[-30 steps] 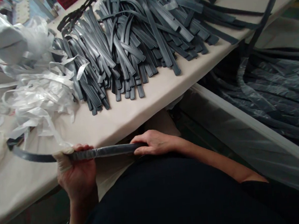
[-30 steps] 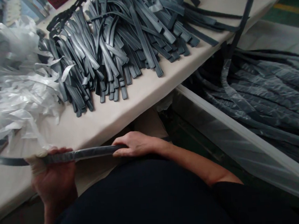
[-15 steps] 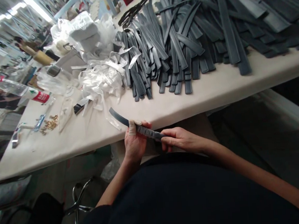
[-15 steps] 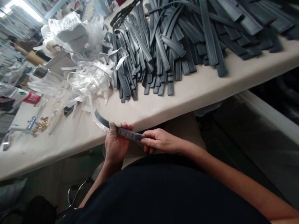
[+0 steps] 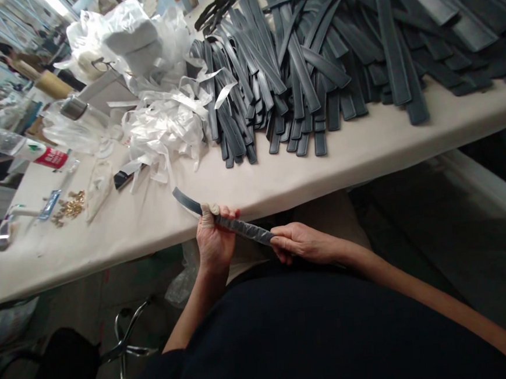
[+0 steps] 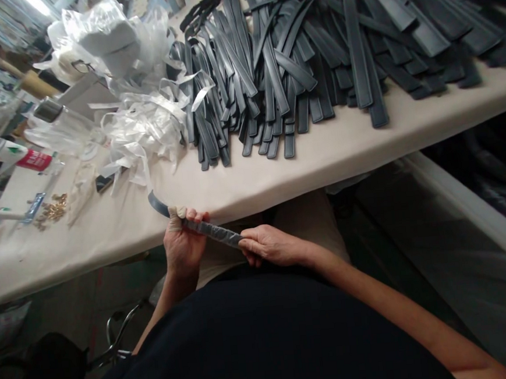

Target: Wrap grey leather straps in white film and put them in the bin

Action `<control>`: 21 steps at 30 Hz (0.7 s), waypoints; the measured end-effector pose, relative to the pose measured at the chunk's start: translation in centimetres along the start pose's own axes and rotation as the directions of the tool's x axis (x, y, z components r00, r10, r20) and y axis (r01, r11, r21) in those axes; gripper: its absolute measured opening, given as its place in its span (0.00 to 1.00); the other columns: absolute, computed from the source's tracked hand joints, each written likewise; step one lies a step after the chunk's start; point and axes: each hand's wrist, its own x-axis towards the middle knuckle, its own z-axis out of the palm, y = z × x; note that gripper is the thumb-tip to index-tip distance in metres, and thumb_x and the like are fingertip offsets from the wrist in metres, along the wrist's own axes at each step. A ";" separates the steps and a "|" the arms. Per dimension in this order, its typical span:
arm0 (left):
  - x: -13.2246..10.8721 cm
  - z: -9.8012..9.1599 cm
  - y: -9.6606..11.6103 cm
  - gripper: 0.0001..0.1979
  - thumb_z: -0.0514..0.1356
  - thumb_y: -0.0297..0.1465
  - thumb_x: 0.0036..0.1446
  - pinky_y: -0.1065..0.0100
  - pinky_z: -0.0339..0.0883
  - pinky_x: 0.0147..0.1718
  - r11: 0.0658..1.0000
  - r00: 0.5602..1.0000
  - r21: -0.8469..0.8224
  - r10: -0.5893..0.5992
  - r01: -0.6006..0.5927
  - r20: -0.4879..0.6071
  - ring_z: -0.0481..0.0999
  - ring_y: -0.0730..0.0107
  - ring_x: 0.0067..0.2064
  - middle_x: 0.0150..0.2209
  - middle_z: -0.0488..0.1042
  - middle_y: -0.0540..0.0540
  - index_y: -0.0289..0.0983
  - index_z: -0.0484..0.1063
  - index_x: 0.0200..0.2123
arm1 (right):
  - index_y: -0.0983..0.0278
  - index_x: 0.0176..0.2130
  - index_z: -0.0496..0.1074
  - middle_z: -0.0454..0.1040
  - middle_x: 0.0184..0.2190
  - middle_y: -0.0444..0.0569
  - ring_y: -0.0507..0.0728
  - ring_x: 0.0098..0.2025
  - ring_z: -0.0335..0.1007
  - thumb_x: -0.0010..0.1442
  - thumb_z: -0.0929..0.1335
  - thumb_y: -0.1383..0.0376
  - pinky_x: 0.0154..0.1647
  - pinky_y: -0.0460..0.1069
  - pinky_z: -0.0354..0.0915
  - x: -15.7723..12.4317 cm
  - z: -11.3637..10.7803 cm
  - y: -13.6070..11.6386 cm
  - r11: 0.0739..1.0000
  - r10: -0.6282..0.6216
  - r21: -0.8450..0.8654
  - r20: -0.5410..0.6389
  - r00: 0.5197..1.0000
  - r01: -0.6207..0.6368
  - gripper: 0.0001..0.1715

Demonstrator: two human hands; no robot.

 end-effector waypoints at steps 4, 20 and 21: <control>0.7 -0.8 1.3 0.18 0.55 0.41 0.67 0.70 0.70 0.39 0.998 0.999 -0.057 0.025 -0.026 -0.020 0.68 0.79 0.25 0.23 0.65 0.56 0.38 0.64 0.26 | 0.67 0.39 0.70 0.75 0.35 0.51 0.54 0.33 0.73 0.66 0.61 0.45 0.36 0.49 0.68 -1.4 -1.3 0.3 0.999 0.007 0.036 0.028 1.000 -0.008 0.28; 3.0 -2.1 5.1 0.25 0.45 0.42 0.71 0.73 0.73 0.35 0.985 0.976 0.040 0.173 -0.169 -0.135 0.71 0.81 0.26 0.23 0.72 0.57 0.37 0.66 0.23 | 0.68 0.40 0.73 0.79 0.28 0.52 0.53 0.23 0.71 0.57 0.69 0.44 0.27 0.49 0.66 -19.0 -3.4 7.1 0.923 0.381 0.238 -0.464 0.800 -0.302 0.29; 3.0 -1.8 5.1 0.26 0.44 0.41 0.71 0.73 0.73 0.36 0.986 0.981 0.069 0.159 -0.152 -0.113 0.72 0.81 0.26 0.24 0.73 0.58 0.38 0.67 0.24 | 0.67 0.38 0.73 0.78 0.26 0.51 0.53 0.23 0.70 0.57 0.69 0.43 0.27 0.49 0.65 -19.3 -3.1 7.2 0.929 0.369 0.233 -0.523 0.768 -0.288 0.29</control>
